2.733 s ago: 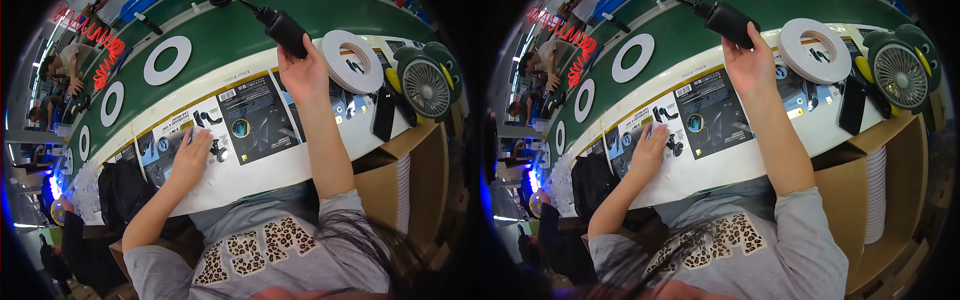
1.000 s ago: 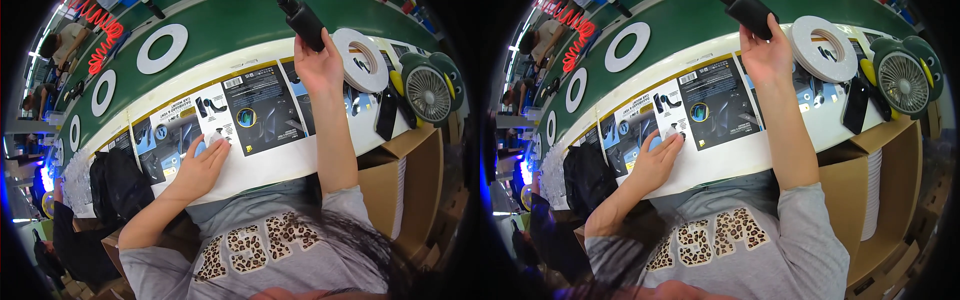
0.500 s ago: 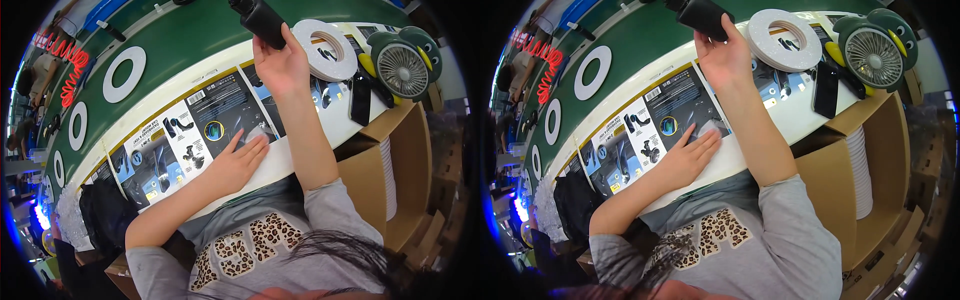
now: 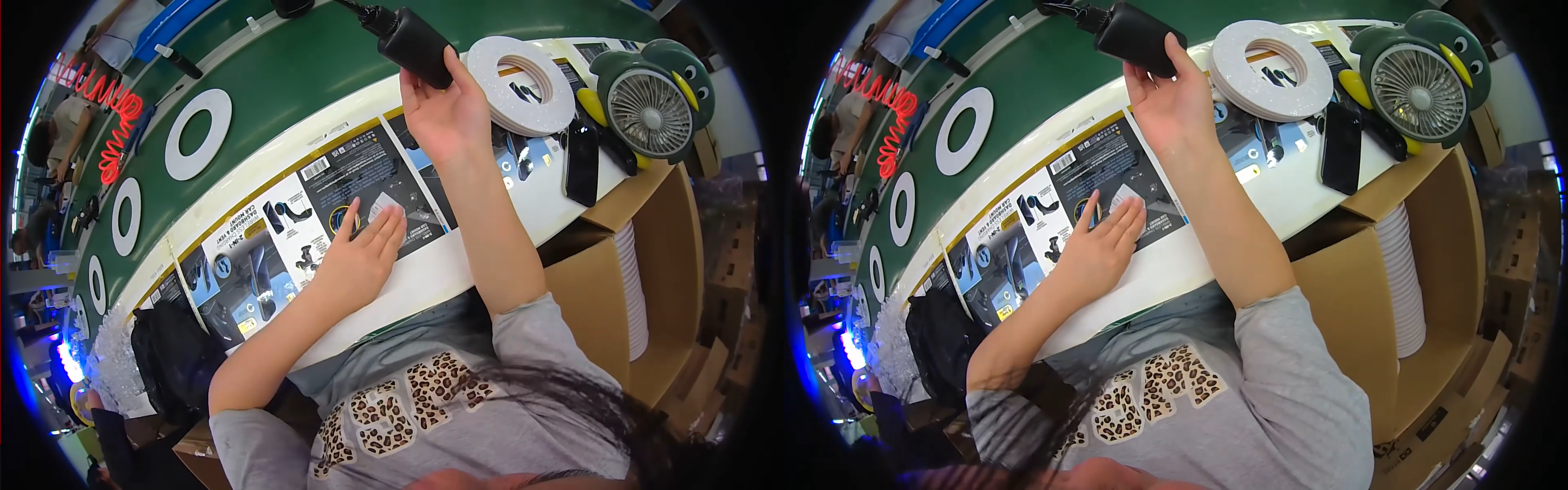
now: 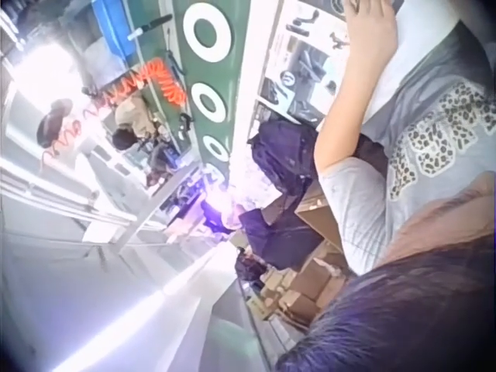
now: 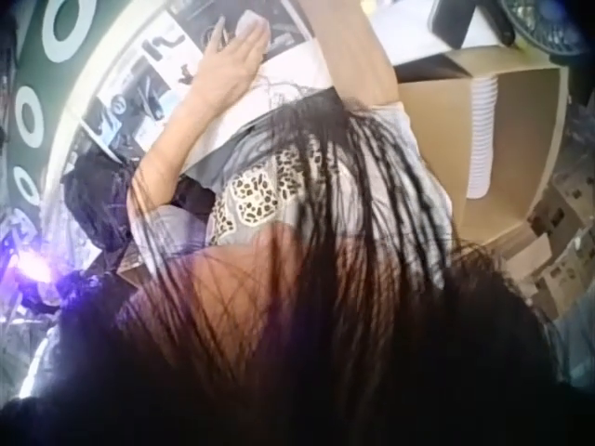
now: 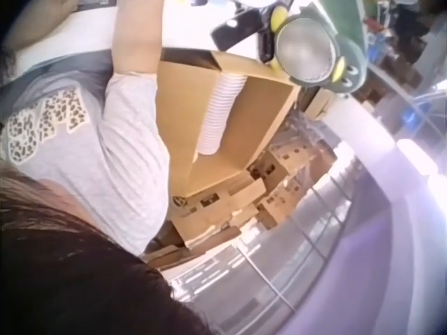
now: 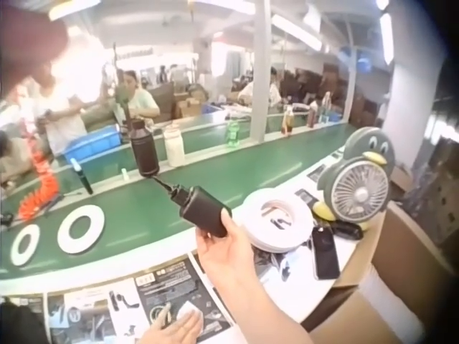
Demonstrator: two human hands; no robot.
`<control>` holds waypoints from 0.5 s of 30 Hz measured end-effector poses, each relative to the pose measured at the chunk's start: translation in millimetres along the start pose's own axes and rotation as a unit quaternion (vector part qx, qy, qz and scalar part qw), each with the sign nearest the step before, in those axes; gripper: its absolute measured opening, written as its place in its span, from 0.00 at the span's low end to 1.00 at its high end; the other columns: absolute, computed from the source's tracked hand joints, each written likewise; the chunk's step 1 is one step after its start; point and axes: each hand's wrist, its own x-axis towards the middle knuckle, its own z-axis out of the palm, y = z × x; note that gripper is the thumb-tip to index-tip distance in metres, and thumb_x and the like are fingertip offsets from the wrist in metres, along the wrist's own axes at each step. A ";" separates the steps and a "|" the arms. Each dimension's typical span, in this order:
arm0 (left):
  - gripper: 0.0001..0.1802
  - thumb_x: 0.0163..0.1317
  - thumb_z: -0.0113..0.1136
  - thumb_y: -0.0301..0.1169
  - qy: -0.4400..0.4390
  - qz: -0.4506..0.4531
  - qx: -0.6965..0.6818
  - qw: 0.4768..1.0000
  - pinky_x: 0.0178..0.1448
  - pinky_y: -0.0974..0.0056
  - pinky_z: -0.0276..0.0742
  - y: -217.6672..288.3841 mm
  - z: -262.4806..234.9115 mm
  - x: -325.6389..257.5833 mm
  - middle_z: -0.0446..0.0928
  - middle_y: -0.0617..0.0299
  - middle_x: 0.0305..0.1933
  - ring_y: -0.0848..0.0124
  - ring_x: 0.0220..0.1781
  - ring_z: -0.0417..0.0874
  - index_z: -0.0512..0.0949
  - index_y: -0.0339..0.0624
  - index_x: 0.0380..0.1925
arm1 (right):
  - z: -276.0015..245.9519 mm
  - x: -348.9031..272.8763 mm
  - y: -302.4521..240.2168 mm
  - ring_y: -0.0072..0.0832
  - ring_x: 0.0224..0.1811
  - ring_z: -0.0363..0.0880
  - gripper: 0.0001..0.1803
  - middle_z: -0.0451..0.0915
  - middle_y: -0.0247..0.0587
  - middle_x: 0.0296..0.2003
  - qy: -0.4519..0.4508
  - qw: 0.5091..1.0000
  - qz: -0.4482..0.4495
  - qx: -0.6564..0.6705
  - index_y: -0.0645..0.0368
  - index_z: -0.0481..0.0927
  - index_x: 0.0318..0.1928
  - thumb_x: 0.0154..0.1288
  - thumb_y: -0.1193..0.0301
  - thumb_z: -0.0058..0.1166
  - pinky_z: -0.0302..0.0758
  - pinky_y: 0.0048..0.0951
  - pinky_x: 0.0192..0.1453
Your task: Applying adhesive to a circular light fixture component.
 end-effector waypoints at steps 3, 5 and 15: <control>0.24 0.62 0.50 0.31 0.022 -0.026 -0.004 0.999 0.73 0.38 0.51 -1.5 0.8 7.5 0.70 0.49 0.65 0.62 0.69 0.69 0.71 0.30 0.58 | 0.8 -0.1 -0.1 0.33 0.54 0.72 0.16 0.72 0.45 0.49 0.005 1.000 0.006 0.000 0.63 0.69 0.52 0.67 0.70 0.55 0.73 0.35 0.64; 0.25 0.62 0.50 0.31 0.026 -0.039 0.003 0.999 0.73 0.38 0.52 -9.2 4.5 20.9 0.69 0.49 0.65 0.62 0.69 0.69 0.70 0.30 0.58 | 1.7 -0.1 0.4 0.33 0.54 0.72 0.16 0.72 0.45 0.49 0.008 1.000 0.004 -0.001 0.63 0.69 0.52 0.68 0.70 0.55 0.73 0.35 0.65; 0.28 0.62 0.52 0.37 0.037 -0.070 0.011 0.997 0.73 0.39 0.52 -32.9 10.0 60.4 0.68 0.51 0.66 0.65 0.70 0.66 0.69 0.32 0.60 | 0.9 0.7 -0.4 0.34 0.56 0.72 0.16 0.72 0.46 0.51 0.009 1.000 -0.002 -0.004 0.62 0.70 0.52 0.68 0.70 0.54 0.73 0.34 0.65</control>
